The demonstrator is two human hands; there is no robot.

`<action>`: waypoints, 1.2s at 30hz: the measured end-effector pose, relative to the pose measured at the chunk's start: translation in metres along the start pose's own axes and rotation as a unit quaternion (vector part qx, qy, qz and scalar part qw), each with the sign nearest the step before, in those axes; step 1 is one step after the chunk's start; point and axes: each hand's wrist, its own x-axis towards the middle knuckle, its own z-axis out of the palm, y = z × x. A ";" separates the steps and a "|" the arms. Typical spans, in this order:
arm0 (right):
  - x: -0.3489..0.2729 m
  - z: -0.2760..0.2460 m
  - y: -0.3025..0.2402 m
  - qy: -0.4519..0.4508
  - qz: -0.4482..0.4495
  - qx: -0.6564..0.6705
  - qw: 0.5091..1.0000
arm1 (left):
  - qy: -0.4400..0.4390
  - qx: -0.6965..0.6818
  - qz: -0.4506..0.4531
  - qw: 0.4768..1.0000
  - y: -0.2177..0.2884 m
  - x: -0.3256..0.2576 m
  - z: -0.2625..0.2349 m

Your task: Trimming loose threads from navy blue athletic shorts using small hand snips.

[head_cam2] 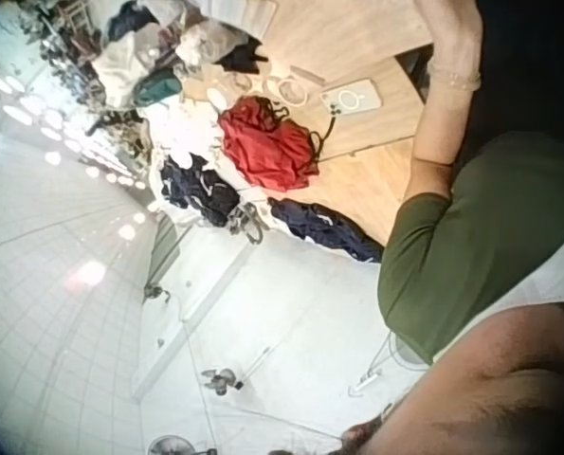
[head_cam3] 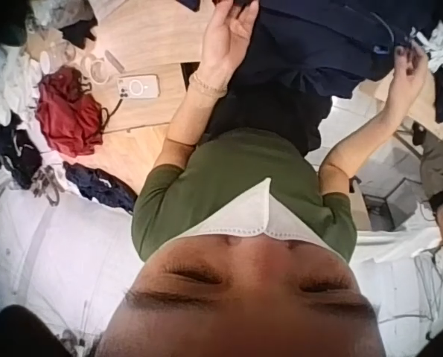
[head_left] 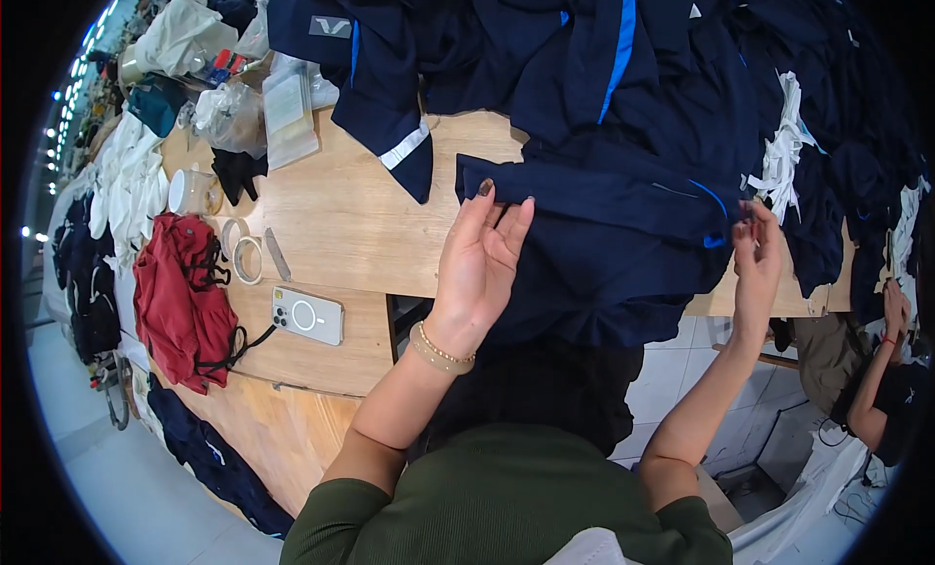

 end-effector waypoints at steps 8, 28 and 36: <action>-0.025 0.051 -0.060 -0.099 -0.084 0.027 0.991 | -0.091 0.003 -0.001 0.996 0.000 -0.017 0.012; -0.029 0.093 -0.085 -0.072 -0.277 -0.113 0.951 | -0.065 0.060 0.017 0.996 -0.006 -0.032 0.034; -0.029 0.094 -0.083 -0.078 -0.282 -0.108 0.950 | -0.051 0.069 0.012 0.996 -0.007 -0.033 0.039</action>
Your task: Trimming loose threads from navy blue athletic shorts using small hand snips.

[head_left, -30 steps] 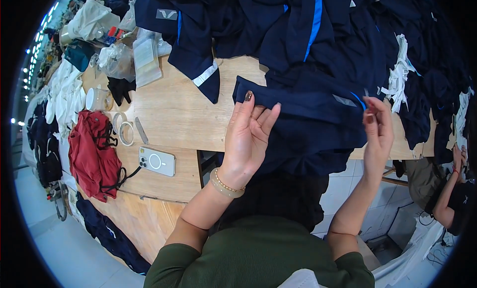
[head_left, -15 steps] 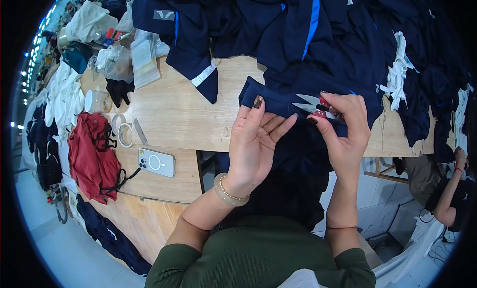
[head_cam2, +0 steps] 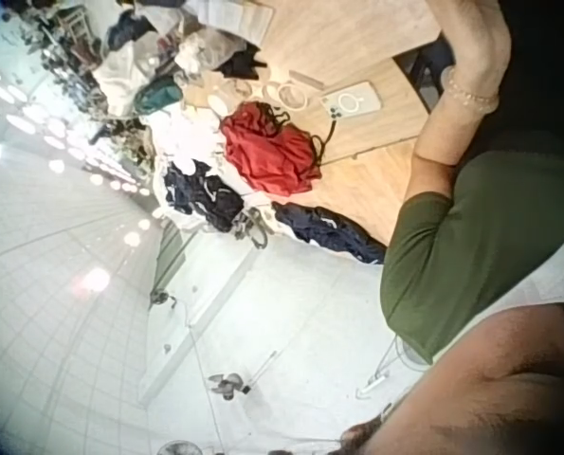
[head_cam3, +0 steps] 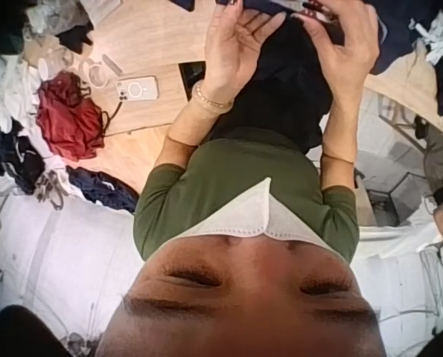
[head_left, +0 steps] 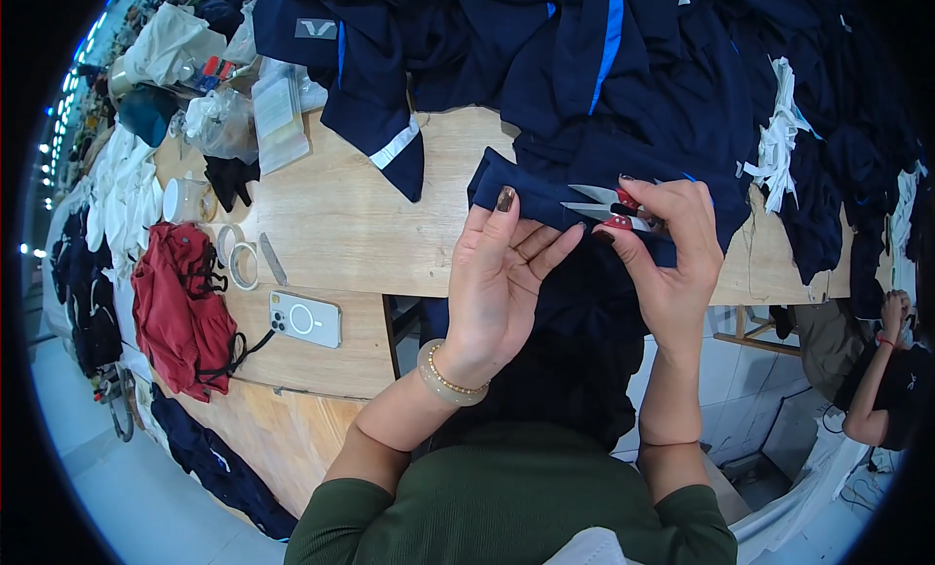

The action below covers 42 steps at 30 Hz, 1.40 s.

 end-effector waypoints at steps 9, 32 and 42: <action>-0.010 -0.002 0.010 0.070 0.147 0.204 0.965 | -0.054 -0.049 -0.005 0.997 0.000 0.000 -0.005; 0.001 -0.002 0.005 0.049 -0.049 -0.008 0.998 | -0.025 -0.048 -0.019 0.998 0.000 -0.002 -0.001; 0.000 0.003 0.001 0.050 0.008 0.028 0.998 | -0.030 -0.017 0.020 0.999 -0.002 -0.003 0.001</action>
